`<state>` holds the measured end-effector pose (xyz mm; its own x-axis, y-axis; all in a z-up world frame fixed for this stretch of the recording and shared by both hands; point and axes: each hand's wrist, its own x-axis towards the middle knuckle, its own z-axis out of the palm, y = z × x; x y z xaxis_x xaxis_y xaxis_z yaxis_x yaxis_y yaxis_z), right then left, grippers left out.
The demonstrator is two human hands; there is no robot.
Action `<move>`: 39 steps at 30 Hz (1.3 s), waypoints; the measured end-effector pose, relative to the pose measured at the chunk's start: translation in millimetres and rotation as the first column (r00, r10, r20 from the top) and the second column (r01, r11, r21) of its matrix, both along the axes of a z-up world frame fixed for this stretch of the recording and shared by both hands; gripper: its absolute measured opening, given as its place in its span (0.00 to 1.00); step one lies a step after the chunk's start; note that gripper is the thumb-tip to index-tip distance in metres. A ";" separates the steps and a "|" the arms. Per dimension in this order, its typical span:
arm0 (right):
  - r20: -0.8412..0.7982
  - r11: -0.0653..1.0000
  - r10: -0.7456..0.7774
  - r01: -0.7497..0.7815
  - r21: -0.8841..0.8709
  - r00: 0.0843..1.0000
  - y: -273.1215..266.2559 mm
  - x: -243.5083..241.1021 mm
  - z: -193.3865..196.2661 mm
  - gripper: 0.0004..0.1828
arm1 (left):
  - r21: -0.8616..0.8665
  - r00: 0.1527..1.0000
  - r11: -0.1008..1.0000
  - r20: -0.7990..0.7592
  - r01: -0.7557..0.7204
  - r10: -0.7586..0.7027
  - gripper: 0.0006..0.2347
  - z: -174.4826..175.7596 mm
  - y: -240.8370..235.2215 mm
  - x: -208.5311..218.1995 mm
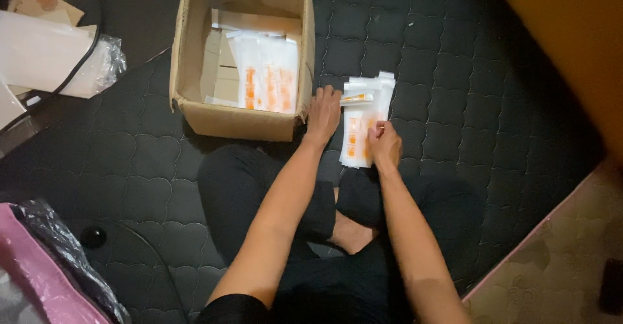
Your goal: The person organizes printed plastic strips by taking them out of a cardboard box and placing them into vertical stacks on a floor mat.
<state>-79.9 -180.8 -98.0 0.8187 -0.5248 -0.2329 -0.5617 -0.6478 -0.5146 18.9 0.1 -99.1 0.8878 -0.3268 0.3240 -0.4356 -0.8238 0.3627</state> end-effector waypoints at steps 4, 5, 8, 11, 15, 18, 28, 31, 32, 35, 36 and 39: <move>-0.048 0.999 0.006 -0.008 -0.049 0.999 6.1 -4.5 23.0 0.17 | 0.065 0.998 0.997 0.033 0.044 -0.046 0.04 14.5 -5.2 -10.9; -0.048 0.997 -0.006 0.002 -0.074 0.999 7.6 -5.1 25.8 0.18 | 0.092 0.998 0.994 0.029 0.051 -0.054 0.04 16.9 -6.1 -12.3; -0.051 0.993 -0.064 0.059 -0.098 0.997 10.5 -5.2 32.5 0.20 | 0.109 0.997 0.991 -0.029 0.075 -0.073 0.08 36.4 -3.8 -18.5; -0.023 0.980 -0.194 0.193 -0.045 0.981 -12.4 -2.0 0.4 0.22 | -0.018 0.988 0.990 0.072 0.140 -0.138 0.17 52.1 -14.2 -16.3; 0.040 0.920 -0.382 0.376 0.112 0.923 -34.3 1.9 -34.8 0.23 | -0.376 0.880 0.908 0.474 0.185 0.017 0.14 152.6 -13.0 -16.9; -0.017 0.860 -0.439 0.426 0.279 0.898 -16.0 5.4 16.3 0.26 | -0.681 0.913 0.702 0.392 0.208 0.110 0.08 236.5 26.5 1.2; -0.085 0.873 -0.391 0.399 0.281 0.916 -10.4 3.4 22.0 0.31 | -0.431 0.617 0.722 -0.787 -0.542 -0.007 0.07 39.7 131.3 191.0; 0.024 0.870 -0.450 0.433 0.235 0.892 -25.1 3.9 -34.3 0.25 | 0.115 0.599 0.846 -0.656 -0.521 0.459 0.17 -23.6 141.8 184.5; 0.021 0.870 -0.452 0.436 0.232 0.892 -25.3 4.2 -35.6 0.24 | 0.134 0.587 0.863 -0.681 -0.488 0.438 0.22 -10.7 132.9 172.2; -0.001 0.880 -0.439 0.430 0.205 0.899 -25.5 3.5 -35.3 0.24 | 0.167 0.613 0.885 -0.665 -0.435 0.427 0.20 21.4 112.1 148.6; -0.016 0.894 -0.416 0.412 0.178 0.909 -25.7 4.6 -33.9 0.24 | 0.179 0.650 0.887 -0.622 -0.425 0.437 0.14 31.5 106.8 143.0; -0.004 0.872 -0.445 0.434 0.227 0.896 -25.5 4.2 -38.9 0.23 | 0.088 0.595 0.852 -0.679 -0.516 0.430 0.10 8.8 113.6 156.0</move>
<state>-75.7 -206.4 -136.9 0.5282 -0.7740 -0.3492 -0.7339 -0.2093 -0.6462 174.9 113.7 -90.3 0.8963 0.1999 -0.3959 0.3897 -0.7810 0.4879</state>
